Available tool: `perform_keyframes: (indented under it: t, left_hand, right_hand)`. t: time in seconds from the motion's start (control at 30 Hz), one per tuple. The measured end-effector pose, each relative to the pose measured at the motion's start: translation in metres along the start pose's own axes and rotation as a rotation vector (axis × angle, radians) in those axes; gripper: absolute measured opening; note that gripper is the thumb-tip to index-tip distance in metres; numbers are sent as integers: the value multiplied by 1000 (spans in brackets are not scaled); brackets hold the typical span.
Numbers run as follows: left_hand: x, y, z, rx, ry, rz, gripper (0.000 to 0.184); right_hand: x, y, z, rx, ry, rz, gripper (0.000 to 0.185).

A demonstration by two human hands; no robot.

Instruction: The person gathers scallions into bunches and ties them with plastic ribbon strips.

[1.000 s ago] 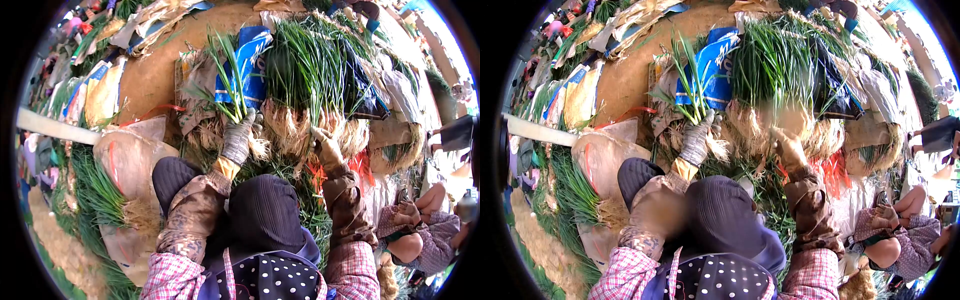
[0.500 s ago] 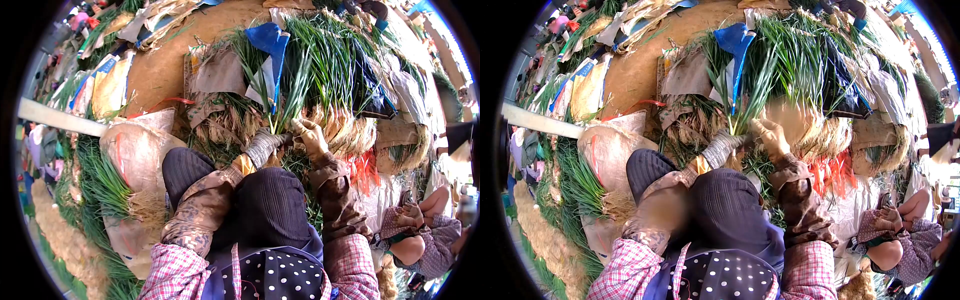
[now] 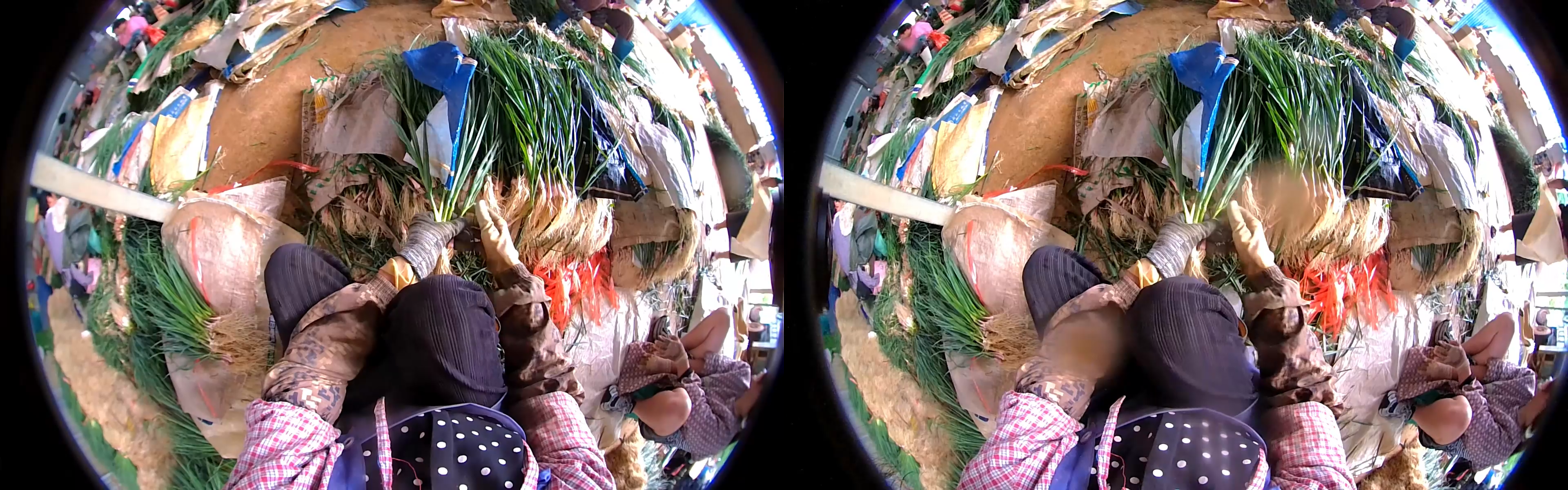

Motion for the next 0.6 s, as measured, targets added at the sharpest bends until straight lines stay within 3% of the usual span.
perform_keyframes:
  t: [0.07, 0.1, 0.2, 0.23, 0.27, 0.33, 0.4, 0.5, 0.53, 0.6]
  left_hand:
    - [21, 9, 4, 52, 94, -42, 19]
    - [41, 18, 7, 18, 3, -91, 19]
    - [22, 17, 14, -99, 86, -55, 21]
    - [15, 13, 13, -91, 101, -37, 24]
    - [22, 16, 14, -86, 118, -33, 24]
    - [35, 22, 14, -73, 153, -26, 25]
    - [32, 25, 16, -161, 208, -35, 23]
    - [27, 28, 18, -235, 362, -62, 21]
    - [27, 25, 15, -220, 265, -19, 21]
    - [11, 11, 8, -191, 79, 67, 22]
  right_hand:
    - [-12, 33, 13, -96, 71, 110, 32]
    - [-13, 34, 9, -122, 201, 63, 29]
    - [-9, 13, -17, 89, 489, -132, 27]
    - [-3, -4, -34, 201, 572, -327, 26]
    - [-6, -4, -40, 352, 509, -146, 25]
    - [-2, -9, -39, 158, 209, 48, 26]
    - [3, -8, -8, -172, -349, 0, 28]
    - [-11, 0, 6, -165, -263, 95, 22]
    - [-15, 5, 13, -112, -284, 152, 21]
    - [-24, 9, 16, 14, -44, 32, 23]
Point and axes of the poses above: each hand's wrist, its own y-axis away from the middle knuckle, its own z-axis out of the palm, x = y × z, the point moved 5 cm from there along -y, towards the middle knuckle, and after that the axes turned 14 degrees about z, right-handed, at the moved point
